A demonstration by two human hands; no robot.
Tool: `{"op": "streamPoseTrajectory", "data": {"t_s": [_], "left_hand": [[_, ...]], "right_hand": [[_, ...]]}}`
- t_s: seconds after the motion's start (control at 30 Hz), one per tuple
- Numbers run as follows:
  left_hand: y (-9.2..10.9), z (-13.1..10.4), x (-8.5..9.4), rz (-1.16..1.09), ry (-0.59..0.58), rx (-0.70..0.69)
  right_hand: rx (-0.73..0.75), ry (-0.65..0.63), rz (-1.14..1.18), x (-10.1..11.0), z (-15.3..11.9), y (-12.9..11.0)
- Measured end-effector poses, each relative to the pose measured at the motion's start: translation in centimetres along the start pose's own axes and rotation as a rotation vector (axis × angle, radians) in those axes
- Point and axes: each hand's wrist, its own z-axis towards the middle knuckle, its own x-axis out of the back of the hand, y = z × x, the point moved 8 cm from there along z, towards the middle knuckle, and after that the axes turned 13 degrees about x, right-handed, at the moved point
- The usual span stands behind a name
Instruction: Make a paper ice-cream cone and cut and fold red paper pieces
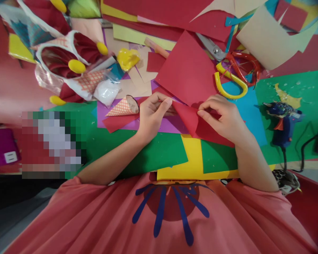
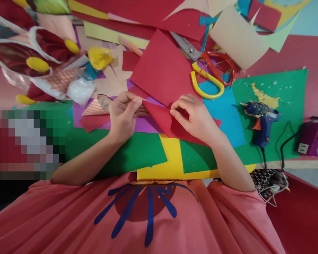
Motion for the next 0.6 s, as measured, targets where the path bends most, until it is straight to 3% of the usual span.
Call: {"op": "streamPoseTrajectory", "data": {"t_s": [0.6], "left_hand": [[0.54,-0.06,-0.54,0.015,0.007,0.047]], "right_hand": [[0.005,0.078,0.048,-0.18,0.17,0.47]]}}
